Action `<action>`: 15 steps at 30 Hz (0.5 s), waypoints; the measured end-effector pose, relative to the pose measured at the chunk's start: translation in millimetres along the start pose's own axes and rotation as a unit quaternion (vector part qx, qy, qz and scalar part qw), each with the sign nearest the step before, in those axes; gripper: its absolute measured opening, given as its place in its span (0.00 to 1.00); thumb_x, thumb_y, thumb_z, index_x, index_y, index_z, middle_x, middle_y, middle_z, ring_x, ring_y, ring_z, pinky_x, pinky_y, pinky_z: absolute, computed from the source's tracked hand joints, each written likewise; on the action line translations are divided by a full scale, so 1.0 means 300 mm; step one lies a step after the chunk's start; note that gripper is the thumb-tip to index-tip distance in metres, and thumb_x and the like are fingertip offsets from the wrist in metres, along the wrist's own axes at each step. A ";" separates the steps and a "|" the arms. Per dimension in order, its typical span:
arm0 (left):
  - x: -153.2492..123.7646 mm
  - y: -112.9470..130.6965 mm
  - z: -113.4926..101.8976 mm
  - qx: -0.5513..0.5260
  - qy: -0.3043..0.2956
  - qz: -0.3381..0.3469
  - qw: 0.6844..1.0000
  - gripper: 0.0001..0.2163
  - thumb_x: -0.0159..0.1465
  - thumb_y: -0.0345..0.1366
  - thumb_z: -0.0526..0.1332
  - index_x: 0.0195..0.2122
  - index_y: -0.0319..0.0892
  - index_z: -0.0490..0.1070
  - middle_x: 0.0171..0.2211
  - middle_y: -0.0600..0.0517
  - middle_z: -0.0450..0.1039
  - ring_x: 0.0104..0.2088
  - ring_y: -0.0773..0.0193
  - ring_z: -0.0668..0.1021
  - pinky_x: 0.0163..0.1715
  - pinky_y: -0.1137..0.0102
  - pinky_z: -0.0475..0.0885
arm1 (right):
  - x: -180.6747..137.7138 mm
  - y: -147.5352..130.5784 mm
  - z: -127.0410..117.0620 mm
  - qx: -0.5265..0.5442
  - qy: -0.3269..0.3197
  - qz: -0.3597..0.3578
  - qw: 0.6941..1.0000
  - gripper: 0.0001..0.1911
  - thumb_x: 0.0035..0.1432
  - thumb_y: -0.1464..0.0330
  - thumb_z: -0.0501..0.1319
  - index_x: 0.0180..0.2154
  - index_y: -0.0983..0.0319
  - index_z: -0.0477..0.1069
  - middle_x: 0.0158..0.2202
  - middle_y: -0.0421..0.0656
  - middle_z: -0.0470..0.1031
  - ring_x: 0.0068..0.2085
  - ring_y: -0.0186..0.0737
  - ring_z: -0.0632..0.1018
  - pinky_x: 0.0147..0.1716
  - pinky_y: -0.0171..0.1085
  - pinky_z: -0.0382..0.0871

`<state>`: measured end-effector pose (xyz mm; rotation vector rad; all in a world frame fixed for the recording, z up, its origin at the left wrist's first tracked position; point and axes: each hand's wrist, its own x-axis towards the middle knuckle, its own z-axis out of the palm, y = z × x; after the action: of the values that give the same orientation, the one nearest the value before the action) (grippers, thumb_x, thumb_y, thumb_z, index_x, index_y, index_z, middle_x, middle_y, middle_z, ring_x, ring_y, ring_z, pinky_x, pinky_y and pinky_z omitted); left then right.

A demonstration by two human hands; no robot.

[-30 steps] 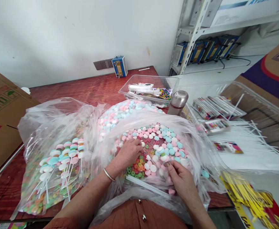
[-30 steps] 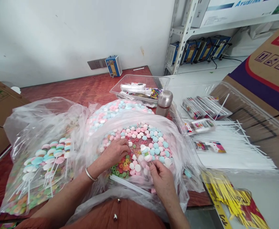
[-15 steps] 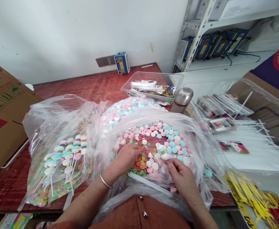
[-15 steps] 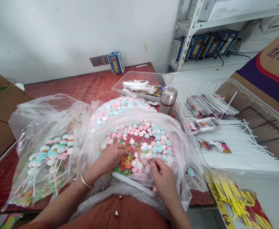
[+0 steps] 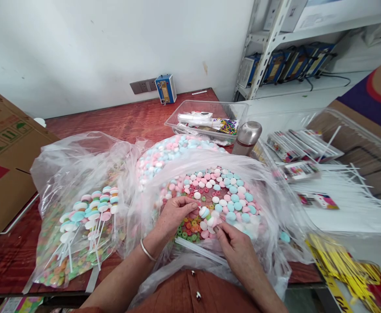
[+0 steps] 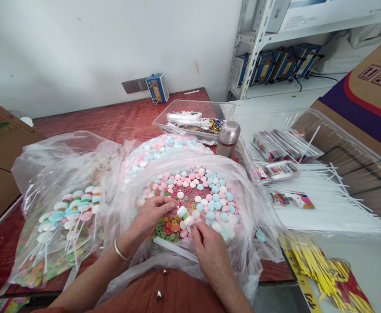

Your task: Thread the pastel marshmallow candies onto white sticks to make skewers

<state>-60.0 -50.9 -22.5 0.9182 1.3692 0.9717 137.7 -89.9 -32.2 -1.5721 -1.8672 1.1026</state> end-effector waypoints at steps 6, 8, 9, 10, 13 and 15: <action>-0.039 0.000 0.008 0.226 0.022 0.191 0.955 0.06 0.61 0.35 0.64 0.36 0.43 0.80 0.32 0.51 0.80 0.34 0.63 0.79 0.37 0.70 0.74 | 0.001 0.008 0.013 0.021 0.003 -0.006 1.000 0.18 0.66 0.60 0.49 0.26 0.59 0.64 0.25 0.40 0.70 0.30 0.40 0.71 0.31 0.34 0.59; -0.038 0.004 0.000 0.211 0.001 0.199 0.957 0.10 0.66 0.36 0.59 0.45 0.44 0.78 0.32 0.52 0.80 0.32 0.64 0.80 0.36 0.70 0.74 | 0.004 0.009 0.016 0.065 0.000 -0.013 0.998 0.19 0.65 0.58 0.49 0.27 0.60 0.66 0.26 0.39 0.69 0.30 0.40 0.70 0.31 0.34 0.60; -0.034 0.006 -0.006 0.192 -0.001 0.186 0.964 0.13 0.68 0.36 0.56 0.50 0.44 0.75 0.32 0.52 0.79 0.31 0.65 0.80 0.35 0.70 0.74 | 0.006 0.009 0.015 0.089 0.000 -0.013 0.996 0.19 0.65 0.57 0.49 0.28 0.60 0.67 0.25 0.39 0.68 0.30 0.39 0.70 0.30 0.33 0.60; -0.029 0.008 -0.013 0.185 0.004 0.175 0.967 0.15 0.69 0.37 0.55 0.53 0.44 0.73 0.32 0.52 0.79 0.29 0.65 0.79 0.33 0.70 0.74 | 0.007 0.010 0.014 0.111 0.001 -0.010 0.994 0.19 0.65 0.56 0.50 0.28 0.61 0.68 0.25 0.38 0.67 0.29 0.39 0.69 0.30 0.33 0.60; -0.007 0.010 -0.030 0.298 0.001 0.208 0.932 0.11 0.67 0.34 0.58 0.47 0.44 0.76 0.34 0.51 0.78 0.34 0.63 0.79 0.37 0.69 0.73 | 0.012 0.015 0.006 0.152 0.007 0.005 0.988 0.20 0.65 0.55 0.52 0.31 0.61 0.70 0.24 0.37 0.64 0.28 0.37 0.67 0.28 0.32 0.59; 0.007 0.006 -0.035 0.427 -0.044 0.252 0.867 0.07 0.65 0.32 0.61 0.39 0.44 0.79 0.36 0.49 0.77 0.39 0.59 0.77 0.42 0.66 0.70 | 0.013 0.020 -0.002 0.161 0.014 0.009 0.987 0.19 0.64 0.54 0.53 0.31 0.61 0.71 0.26 0.37 0.65 0.30 0.37 0.68 0.30 0.32 0.60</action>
<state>-70.6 -48.6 -21.6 2.0434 1.5219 0.6473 140.8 -85.8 -37.2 -1.4131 -1.5642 1.3074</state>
